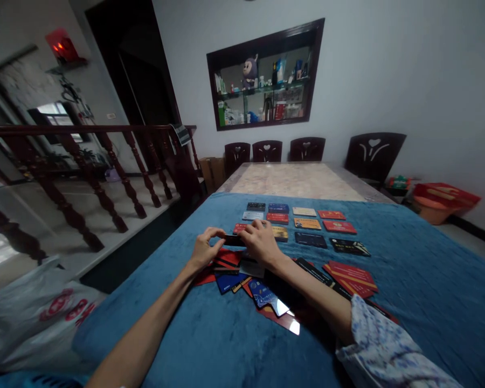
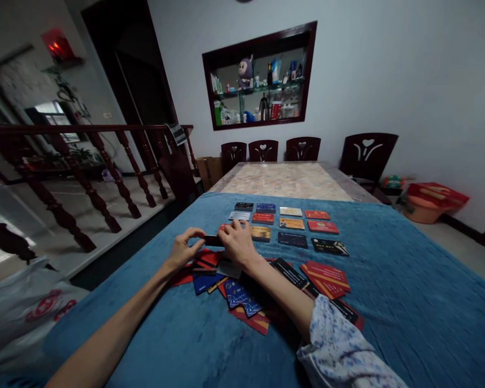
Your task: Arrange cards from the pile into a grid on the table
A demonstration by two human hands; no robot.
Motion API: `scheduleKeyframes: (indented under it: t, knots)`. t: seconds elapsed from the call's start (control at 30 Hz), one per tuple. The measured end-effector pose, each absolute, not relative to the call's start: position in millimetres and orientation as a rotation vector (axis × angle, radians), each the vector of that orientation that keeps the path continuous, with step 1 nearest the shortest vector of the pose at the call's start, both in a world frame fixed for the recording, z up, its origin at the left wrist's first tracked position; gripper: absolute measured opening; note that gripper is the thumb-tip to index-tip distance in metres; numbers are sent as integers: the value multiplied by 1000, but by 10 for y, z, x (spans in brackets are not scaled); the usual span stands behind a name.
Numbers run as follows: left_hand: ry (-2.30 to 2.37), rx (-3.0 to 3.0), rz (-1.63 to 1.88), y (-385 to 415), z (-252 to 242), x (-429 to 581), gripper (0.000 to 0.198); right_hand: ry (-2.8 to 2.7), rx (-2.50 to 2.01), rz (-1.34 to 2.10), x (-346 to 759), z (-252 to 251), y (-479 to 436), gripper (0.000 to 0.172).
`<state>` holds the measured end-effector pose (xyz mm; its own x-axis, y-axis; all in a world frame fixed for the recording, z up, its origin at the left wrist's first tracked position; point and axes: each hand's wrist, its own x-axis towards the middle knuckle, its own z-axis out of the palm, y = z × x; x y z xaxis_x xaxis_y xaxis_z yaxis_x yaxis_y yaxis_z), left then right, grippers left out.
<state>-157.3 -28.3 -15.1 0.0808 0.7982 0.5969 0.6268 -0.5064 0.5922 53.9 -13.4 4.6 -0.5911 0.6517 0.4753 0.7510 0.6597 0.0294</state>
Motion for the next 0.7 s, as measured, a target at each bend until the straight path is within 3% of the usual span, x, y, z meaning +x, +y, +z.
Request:
scheduleKeyframes:
  t: [0.3, 0.5, 0.7]
  knots:
    - [1558, 2233, 1376, -228, -245, -1648, 25, -2538, -1072, -309, 351, 52, 54, 23]
    - [1694, 2289, 1212, -206, -269, -1681, 23, -2551, -1109, -271, 361, 10, 79, 27]
    - [1778, 2304, 1007, -208, -282, -1700, 36, -2564, -1192, -211, 383, 6, 35, 33]
